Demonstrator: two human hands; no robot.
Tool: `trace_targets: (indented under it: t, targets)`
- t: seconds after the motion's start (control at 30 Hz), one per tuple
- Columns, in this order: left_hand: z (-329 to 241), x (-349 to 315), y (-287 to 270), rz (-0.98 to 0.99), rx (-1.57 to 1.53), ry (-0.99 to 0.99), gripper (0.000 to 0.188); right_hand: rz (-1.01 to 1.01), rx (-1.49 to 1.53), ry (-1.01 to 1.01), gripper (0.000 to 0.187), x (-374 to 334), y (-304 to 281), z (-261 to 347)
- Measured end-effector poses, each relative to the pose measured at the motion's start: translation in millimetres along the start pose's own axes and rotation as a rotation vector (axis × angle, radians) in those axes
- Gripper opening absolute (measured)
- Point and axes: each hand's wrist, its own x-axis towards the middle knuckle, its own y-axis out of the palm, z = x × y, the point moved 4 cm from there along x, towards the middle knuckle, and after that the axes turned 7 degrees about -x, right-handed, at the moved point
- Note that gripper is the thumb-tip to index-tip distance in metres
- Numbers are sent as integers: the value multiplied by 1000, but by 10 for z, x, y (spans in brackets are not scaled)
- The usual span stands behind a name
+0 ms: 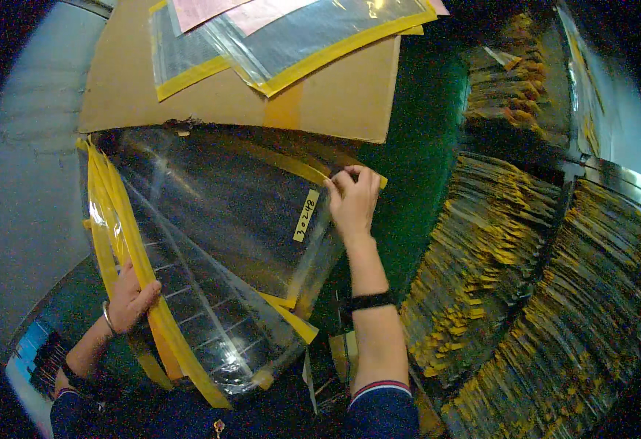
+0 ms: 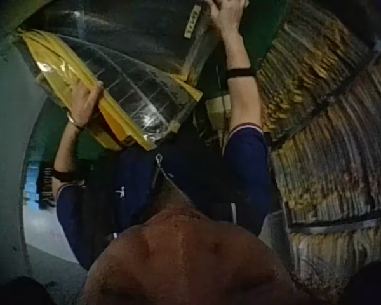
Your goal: Inspecting and sorting stacks of thin material sheets in plastic sleeves based on a work order.
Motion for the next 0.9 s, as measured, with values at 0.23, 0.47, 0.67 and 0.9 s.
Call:
trace_targets:
  t: [0.23, 0.47, 0.67, 0.9]
  targets:
    - [-47, 101, 54, -26, 1, 43, 22, 139, 608, -594, 11, -1270, -373, 1677]
    - [41, 81, 28, -75, -90, -175, 26, 175, 883, -637, 12, -1406, -708, 2180]
    - [178, -62, 40, -71, -393, -391, 26, 226, 1072, -791, 13, -1230, -666, 1991]
    - [111, -88, 1, -16, -400, -396, 29, 209, -11, 219, 47, 174, 294, 50]
